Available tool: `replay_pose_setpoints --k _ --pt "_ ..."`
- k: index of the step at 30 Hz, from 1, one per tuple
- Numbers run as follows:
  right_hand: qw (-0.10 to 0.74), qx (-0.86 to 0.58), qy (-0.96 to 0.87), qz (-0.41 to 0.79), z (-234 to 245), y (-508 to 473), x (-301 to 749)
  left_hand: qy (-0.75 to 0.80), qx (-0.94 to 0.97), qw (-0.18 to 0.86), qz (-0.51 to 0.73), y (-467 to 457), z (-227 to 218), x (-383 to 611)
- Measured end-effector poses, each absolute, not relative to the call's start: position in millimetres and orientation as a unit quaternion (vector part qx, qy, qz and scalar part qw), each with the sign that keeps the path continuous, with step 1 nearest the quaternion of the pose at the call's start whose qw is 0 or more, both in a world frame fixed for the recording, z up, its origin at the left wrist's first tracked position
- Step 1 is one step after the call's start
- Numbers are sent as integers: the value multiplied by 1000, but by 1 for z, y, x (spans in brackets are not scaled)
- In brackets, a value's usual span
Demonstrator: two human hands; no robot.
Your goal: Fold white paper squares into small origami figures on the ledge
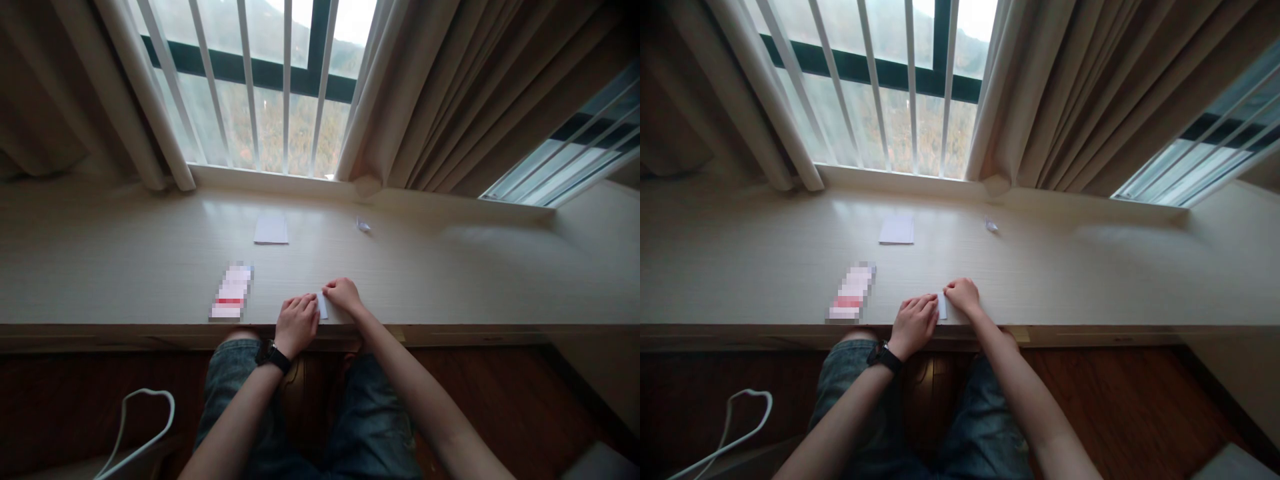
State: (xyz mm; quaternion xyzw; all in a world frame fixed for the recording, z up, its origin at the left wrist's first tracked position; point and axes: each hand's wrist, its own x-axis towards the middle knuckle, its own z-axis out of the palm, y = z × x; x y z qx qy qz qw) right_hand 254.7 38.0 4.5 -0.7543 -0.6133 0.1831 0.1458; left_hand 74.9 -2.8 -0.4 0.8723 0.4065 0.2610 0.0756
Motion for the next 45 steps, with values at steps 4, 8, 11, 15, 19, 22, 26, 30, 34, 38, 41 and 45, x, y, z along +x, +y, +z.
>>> replay_pose_setpoints --k 4,8,11,15,19,22,26,30,34,38,41,45 --pt "163 -747 -611 207 4 33 256 409 874 73 252 -4 2 75" --pt "141 -743 -621 206 7 29 251 409 876 72 246 -4 3 75" --pt "105 -756 -620 179 12 31 245 411 875 72 247 -4 3 75" --pt "86 -773 -611 145 18 34 239 409 874 70 254 -5 2 76" --pt "68 -782 -600 155 23 36 238 408 872 68 263 -6 2 77" --pt "56 -761 -619 184 27 33 239 409 870 70 268 -6 1 77" --pt "51 -730 -648 211 28 15 240 414 866 72 271 -7 1 76" --pt "59 -716 -666 203 24 -12 240 414 868 72 265 -6 -1 76" --pt "72 -706 -671 214 21 -26 243 411 870 71 264 -5 -3 76" --pt "53 -718 -650 244 24 -17 246 410 870 70 264 -5 -3 75" --pt "44 -727 -644 234 27 -4 246 411 869 71 265 -5 -3 75" --pt "47 -742 -640 196 28 16 244 410 869 75 268 -5 -2 75"
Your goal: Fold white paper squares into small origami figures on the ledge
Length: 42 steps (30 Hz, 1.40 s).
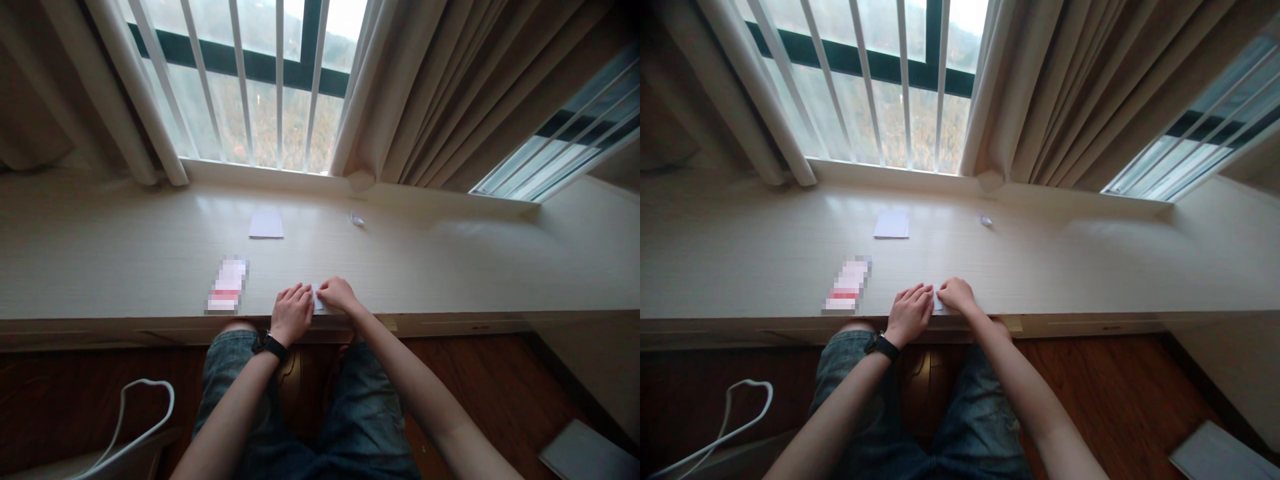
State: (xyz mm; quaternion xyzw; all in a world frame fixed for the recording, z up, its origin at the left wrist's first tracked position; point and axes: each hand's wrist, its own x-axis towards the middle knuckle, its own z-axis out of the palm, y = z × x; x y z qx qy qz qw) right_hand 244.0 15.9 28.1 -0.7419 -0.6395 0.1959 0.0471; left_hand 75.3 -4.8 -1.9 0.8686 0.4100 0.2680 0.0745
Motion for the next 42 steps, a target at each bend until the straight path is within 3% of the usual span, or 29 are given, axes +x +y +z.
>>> replay_pose_setpoints --k 5,13,34,42 --pt "49 -767 -623 148 24 40 247 408 870 72 267 -5 0 75" --pt "87 -758 -615 198 15 42 255 415 870 67 259 -5 0 77" --pt "7 -642 -757 118 32 -14 246 414 871 64 258 -5 -3 78" --pt "12 -677 -718 163 36 24 246 413 869 64 264 -5 -3 78"
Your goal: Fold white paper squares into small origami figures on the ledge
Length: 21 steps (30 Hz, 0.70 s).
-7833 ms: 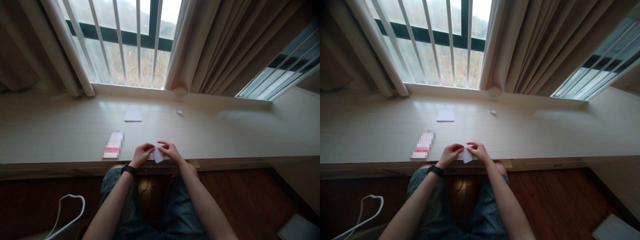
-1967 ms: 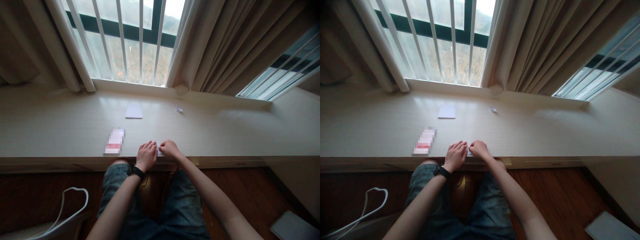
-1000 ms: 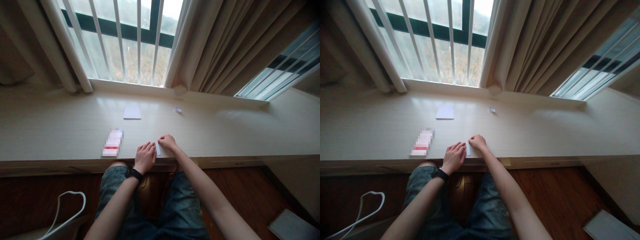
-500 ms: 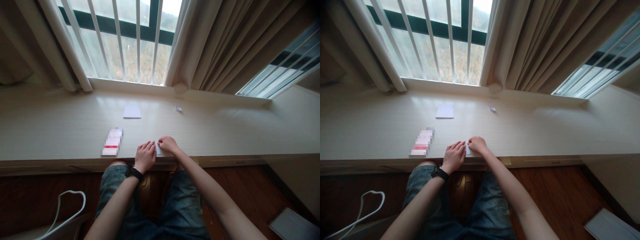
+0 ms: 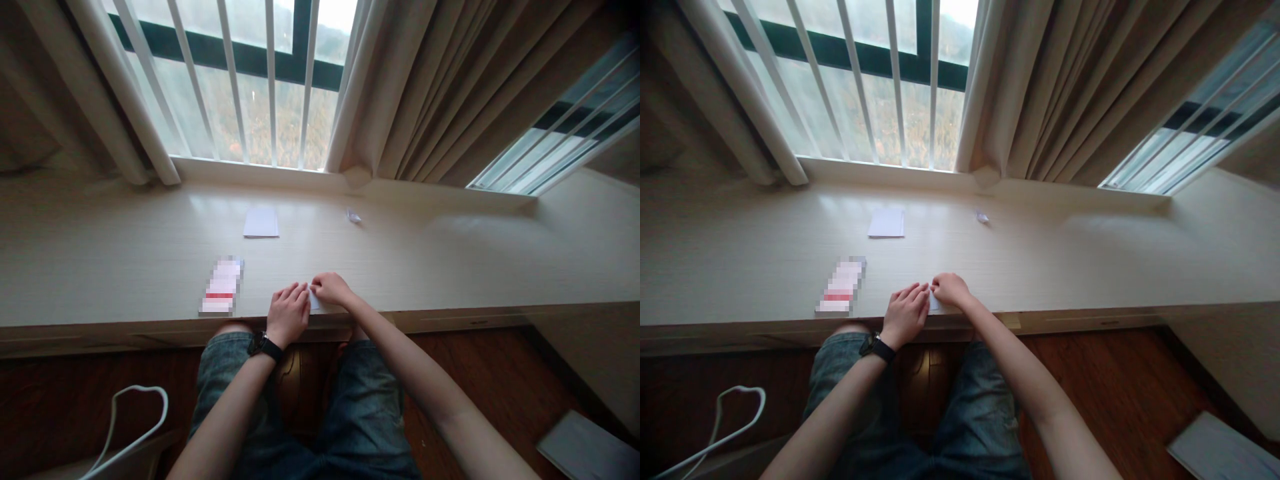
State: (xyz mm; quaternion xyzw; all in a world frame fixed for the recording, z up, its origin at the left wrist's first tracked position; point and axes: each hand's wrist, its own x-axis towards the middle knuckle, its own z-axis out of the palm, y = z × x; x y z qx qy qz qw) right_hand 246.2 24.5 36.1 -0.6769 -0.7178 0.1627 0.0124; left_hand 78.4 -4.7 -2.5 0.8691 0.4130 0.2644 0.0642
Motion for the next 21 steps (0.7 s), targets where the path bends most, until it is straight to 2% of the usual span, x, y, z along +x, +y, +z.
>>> replay_pose_setpoints --k 8,15,21 --pt "1 -676 -711 194 29 11 247 414 866 74 269 -5 -4 77" --pt "24 -656 -722 219 25 -17 251 413 866 77 270 -5 -4 76" --pt "45 -646 -718 255 22 0 252 412 866 81 271 -5 -4 76"
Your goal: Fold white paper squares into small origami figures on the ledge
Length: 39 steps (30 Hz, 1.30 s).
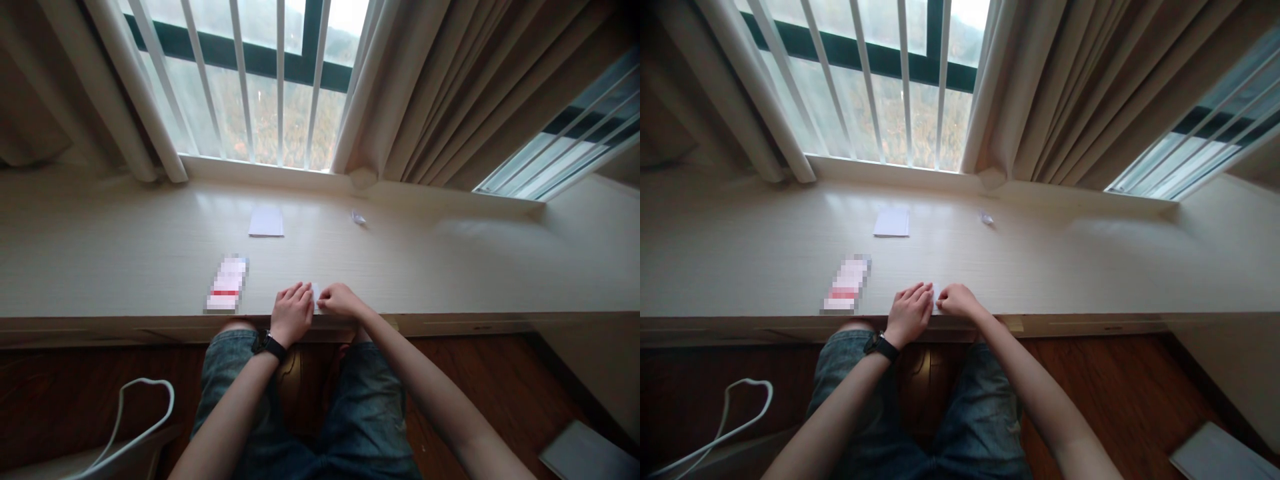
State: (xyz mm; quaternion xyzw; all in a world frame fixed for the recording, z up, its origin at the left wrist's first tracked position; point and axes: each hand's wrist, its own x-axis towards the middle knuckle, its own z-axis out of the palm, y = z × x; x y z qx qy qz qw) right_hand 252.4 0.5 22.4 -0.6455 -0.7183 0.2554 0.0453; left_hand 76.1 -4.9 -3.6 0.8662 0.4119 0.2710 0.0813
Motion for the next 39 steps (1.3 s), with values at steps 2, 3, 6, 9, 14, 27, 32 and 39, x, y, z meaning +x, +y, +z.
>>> replay_pose_setpoints --k 2,3,6,9,14,27,32,39 --pt "54 -668 -700 246 22 13 252 411 867 83 270 -5 -3 76" --pt "62 -682 -691 233 22 20 252 411 867 82 269 -5 -2 76" --pt "88 -721 -663 179 19 35 252 411 869 82 264 -5 -1 75" --pt "115 -733 -647 174 13 39 255 412 869 85 260 -5 0 74" --pt "195 -676 -682 199 4 19 259 426 864 81 254 -4 -2 74" --pt "225 -635 -700 237 -2 4 254 442 844 115 281 1 -12 70" --pt "234 -632 -695 252 -2 8 255 439 845 128 279 1 -11 69" --pt "277 -619 -692 248 -8 7 252 432 839 148 294 0 -10 67"
